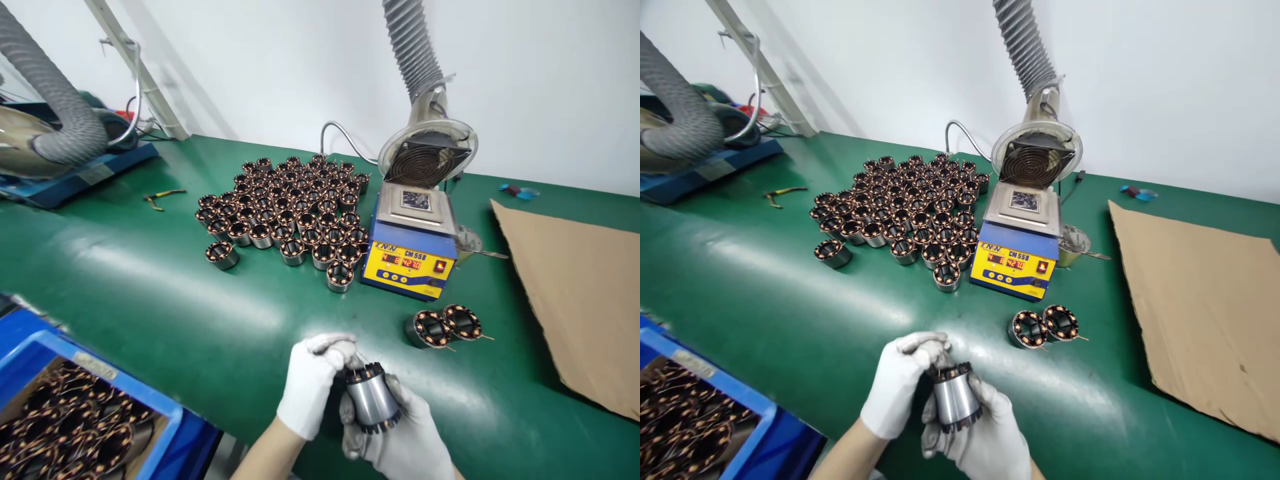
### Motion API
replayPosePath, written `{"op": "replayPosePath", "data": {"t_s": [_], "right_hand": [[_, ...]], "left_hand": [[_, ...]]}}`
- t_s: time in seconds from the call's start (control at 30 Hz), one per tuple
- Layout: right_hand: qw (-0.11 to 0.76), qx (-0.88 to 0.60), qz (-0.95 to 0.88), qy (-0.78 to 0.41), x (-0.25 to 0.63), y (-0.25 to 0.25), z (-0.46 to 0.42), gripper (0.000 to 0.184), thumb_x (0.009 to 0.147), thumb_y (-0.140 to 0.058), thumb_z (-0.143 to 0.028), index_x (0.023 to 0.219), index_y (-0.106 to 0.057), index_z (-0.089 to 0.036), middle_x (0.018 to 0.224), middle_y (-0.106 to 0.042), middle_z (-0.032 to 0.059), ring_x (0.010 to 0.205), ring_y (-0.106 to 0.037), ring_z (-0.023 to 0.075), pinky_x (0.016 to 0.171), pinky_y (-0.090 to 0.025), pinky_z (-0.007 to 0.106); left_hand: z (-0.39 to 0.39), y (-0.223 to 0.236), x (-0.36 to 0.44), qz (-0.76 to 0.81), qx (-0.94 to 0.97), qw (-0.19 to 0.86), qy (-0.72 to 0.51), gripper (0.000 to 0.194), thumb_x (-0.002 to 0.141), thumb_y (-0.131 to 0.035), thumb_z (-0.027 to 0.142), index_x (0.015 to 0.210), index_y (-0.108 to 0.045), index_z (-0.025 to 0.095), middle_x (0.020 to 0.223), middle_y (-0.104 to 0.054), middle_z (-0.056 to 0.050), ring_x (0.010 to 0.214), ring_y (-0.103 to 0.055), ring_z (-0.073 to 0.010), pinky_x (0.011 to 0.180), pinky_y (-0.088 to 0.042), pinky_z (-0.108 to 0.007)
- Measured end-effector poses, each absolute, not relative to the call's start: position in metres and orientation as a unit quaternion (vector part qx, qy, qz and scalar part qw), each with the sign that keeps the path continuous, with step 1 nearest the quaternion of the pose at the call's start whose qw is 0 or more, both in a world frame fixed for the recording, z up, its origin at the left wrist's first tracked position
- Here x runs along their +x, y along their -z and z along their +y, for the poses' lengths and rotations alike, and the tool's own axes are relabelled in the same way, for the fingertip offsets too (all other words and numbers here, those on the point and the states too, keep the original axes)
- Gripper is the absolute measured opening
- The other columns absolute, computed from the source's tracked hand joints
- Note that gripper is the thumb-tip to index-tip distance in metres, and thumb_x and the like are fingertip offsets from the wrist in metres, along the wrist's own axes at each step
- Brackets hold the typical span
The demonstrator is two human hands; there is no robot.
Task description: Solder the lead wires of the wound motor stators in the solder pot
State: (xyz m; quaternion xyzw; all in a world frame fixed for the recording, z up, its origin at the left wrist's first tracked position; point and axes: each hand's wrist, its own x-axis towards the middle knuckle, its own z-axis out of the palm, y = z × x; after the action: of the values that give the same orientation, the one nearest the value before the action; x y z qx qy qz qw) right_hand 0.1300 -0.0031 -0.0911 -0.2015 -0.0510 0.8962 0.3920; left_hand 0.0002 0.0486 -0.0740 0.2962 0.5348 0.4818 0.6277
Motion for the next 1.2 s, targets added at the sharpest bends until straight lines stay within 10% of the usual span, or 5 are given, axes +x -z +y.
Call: {"op": "replayPosePath", "data": {"t_s": [0.17,0.4,0.63,0.93,1.2], "right_hand": [[0.402,-0.211,-0.053,-0.89,0.128,0.093,-0.002,0.047,0.071,-0.065,-0.054,0.099,-0.067,-0.015,0.08,-0.07,0.0074,0.064,-0.066,0.0193,0.061,-0.049,0.029],[0.453,-0.378,-0.242,-0.771,0.118,0.092,-0.011,0.062,0.063,-0.076,-0.044,0.116,-0.055,-0.019,0.095,-0.068,0.0083,0.074,-0.063,0.0212,0.068,-0.05,0.034],[0.548,-0.557,-0.514,-0.353,0.11,0.134,-0.02,0.04,0.061,-0.077,-0.023,0.097,-0.059,-0.029,0.106,-0.065,0.0052,0.1,-0.06,0.0263,0.088,-0.045,0.039],[0.491,-0.58,-0.615,-0.21,0.109,0.143,-0.016,0.032,0.068,-0.074,-0.036,0.087,-0.05,-0.028,0.103,-0.067,0.0079,0.1,-0.059,0.0291,0.084,-0.043,0.043],[0.466,-0.576,-0.662,-0.112,0.11,0.132,-0.011,0.027,0.079,-0.059,-0.048,0.085,-0.047,-0.025,0.099,-0.069,0.0102,0.091,-0.066,0.0265,0.071,-0.054,0.04]], "left_hand": [[0.045,0.072,-0.003,0.492,0.281,0.665,-0.486,0.038,0.061,-0.075,0.029,0.096,-0.066,0.016,0.077,-0.07,-0.004,0.073,-0.064,-0.0201,0.069,-0.052,-0.027],[0.041,0.059,-0.006,0.596,0.305,0.6,-0.439,0.013,0.052,-0.07,0.024,0.063,-0.069,0.016,0.061,-0.068,-0.003,0.061,-0.062,-0.0197,0.058,-0.05,-0.024],[0.043,0.072,-0.016,0.467,0.405,0.679,-0.396,0.057,0.067,-0.071,0.036,0.118,-0.057,0.014,0.115,-0.063,-0.014,0.107,-0.058,-0.0281,0.092,-0.046,-0.037],[0.048,0.068,-0.012,0.438,0.204,0.653,-0.583,0.033,0.065,-0.08,0.035,0.091,-0.068,0.017,0.079,-0.071,-0.004,0.084,-0.065,-0.02,0.08,-0.049,-0.027],[0.044,0.057,-0.009,0.589,0.313,0.644,-0.375,0.019,0.052,-0.07,0.026,0.066,-0.068,0.013,0.065,-0.068,-0.005,0.064,-0.061,-0.02,0.061,-0.049,-0.026]]}}
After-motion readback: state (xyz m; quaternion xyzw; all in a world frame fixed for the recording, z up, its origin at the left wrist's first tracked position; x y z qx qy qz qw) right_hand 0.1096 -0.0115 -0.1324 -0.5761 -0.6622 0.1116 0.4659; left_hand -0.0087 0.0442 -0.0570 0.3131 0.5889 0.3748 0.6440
